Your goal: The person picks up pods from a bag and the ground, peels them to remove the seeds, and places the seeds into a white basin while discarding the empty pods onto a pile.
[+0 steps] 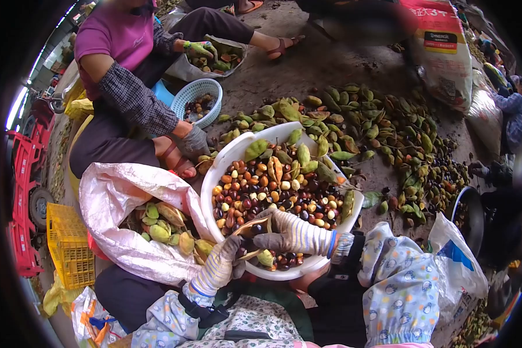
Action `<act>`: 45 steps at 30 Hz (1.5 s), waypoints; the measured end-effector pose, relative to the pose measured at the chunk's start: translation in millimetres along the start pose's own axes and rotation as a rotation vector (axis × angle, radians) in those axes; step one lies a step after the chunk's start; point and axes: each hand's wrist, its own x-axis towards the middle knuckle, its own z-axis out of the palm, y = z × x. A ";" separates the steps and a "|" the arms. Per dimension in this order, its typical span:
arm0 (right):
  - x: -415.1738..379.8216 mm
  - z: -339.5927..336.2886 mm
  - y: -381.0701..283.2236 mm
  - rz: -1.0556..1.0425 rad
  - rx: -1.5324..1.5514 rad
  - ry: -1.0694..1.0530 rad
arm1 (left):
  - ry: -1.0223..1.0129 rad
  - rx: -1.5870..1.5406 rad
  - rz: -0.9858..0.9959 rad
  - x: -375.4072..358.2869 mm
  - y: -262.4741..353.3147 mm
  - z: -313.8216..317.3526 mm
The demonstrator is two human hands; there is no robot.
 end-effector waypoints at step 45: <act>71.5 -52.5 -17.6 0.031 -0.319 0.253 | 0.430 -0.565 0.424 -0.5 5.8 -59.9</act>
